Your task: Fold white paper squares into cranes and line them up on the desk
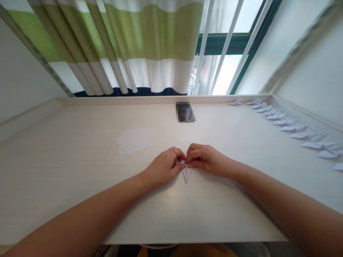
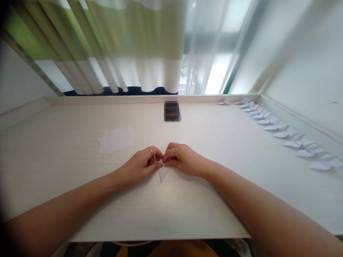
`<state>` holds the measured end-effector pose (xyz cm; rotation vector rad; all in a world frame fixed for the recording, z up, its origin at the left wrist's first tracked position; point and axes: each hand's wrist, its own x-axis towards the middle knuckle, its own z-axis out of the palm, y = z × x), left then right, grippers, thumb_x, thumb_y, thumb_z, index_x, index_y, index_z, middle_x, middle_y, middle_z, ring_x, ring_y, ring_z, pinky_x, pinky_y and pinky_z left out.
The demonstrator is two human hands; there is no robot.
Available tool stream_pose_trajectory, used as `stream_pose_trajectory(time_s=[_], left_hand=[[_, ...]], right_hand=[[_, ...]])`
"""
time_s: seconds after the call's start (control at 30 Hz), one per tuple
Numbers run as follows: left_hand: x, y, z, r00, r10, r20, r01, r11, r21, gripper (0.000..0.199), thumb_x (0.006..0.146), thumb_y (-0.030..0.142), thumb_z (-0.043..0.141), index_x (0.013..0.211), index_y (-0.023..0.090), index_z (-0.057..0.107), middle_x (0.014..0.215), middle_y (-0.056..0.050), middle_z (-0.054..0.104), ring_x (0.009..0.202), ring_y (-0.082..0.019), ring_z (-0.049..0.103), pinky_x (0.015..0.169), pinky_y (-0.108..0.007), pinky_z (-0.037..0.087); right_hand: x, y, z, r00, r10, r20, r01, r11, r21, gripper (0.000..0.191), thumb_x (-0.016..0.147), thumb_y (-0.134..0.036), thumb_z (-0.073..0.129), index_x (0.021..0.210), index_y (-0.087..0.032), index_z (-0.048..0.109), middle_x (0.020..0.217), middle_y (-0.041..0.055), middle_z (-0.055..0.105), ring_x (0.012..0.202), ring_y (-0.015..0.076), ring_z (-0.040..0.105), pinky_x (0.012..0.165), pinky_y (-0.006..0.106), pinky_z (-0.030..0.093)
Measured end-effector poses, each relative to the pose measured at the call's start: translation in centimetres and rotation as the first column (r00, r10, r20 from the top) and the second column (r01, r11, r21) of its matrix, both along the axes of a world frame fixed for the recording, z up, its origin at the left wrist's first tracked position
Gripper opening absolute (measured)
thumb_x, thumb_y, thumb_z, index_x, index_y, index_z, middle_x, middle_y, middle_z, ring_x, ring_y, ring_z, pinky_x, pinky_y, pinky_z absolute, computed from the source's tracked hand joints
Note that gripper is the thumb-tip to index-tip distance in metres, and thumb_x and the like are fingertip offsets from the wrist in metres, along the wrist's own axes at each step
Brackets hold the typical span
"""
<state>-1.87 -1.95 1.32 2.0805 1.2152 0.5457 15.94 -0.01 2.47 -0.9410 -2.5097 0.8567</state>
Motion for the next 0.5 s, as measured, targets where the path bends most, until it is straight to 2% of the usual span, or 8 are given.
stream_pose_trajectory(time_s=[0.23,0.5], left_hand=[[0.2,0.2,0.1,0.996,0.080,0.030,-0.078,0.995,-0.066,0.009,0.071,0.021,0.049,0.076,0.016,0.055,0.060,0.003,0.048,0.055,-0.010,0.043,0.054,-0.022,0.034],[0.3,0.6,0.1,0.993,0.111,0.050,-0.103,0.985,-0.140,0.014,0.069,0.019,0.048,0.078,0.017,0.057,0.058,0.003,0.048,0.054,-0.010,0.044,0.052,-0.022,0.033]], right_hand=[[-0.8,-0.6,0.0,0.960,-0.233,0.156,0.231,0.972,0.028,0.009,0.068,-0.014,0.061,0.077,-0.015,0.059,0.074,0.0020,0.055,0.061,0.0112,0.049,0.058,0.023,0.038],[-1.2,-1.0,0.0,0.919,-0.333,0.212,0.336,0.942,0.021,0.018,0.067,-0.017,0.062,0.085,-0.016,0.057,0.078,0.0034,0.054,0.068,0.0137,0.050,0.060,0.024,0.038]])
